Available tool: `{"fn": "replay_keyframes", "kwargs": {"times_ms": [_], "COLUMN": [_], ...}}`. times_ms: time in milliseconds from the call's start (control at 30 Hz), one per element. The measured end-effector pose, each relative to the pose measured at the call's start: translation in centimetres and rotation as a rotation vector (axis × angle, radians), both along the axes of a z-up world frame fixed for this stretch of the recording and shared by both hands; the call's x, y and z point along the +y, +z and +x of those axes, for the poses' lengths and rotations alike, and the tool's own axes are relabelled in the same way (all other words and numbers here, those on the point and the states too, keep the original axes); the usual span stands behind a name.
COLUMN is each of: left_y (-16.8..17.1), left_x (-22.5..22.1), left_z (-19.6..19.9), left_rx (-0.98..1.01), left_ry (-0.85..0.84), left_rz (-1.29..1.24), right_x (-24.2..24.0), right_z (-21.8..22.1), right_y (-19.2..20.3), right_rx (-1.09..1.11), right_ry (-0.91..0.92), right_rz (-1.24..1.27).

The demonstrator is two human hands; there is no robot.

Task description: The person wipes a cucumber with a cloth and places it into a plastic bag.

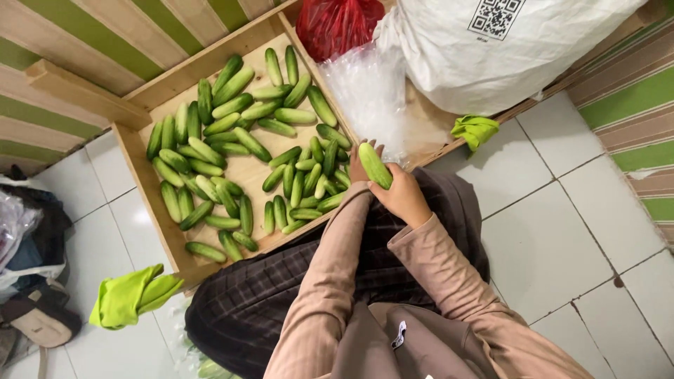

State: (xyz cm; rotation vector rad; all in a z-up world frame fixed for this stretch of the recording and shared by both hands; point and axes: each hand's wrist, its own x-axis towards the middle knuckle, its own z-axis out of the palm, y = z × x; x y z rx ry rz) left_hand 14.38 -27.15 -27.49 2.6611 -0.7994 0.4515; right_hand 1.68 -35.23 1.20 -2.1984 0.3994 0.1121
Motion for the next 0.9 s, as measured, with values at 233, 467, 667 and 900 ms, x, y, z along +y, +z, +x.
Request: {"fn": "replay_keyframes", "kwargs": {"times_ms": [233, 467, 667, 900], "left_y": [2.1, 0.8, 0.3, 7.1], "left_x": [-4.3, -4.2, -3.0, -0.8], "left_z": [1.4, 2.0, 0.3, 0.7], "left_rx": [0.533, 0.524, 0.503, 0.259], "left_ry": [-0.182, -0.196, -0.095, 0.091], "left_rz": [0.405, 0.286, 0.145, -0.315], "right_x": [-0.9, -0.1, 0.1, 0.2], "right_z": [1.7, 1.2, 1.6, 1.4], "right_y": [-0.2, 0.5, 1.2, 0.8], "right_rx": [0.04, 0.031, 0.006, -0.075], "right_ry": [-0.115, -0.12, -0.15, -0.237], "right_rz": [0.205, 0.13, 0.144, 0.367]}}
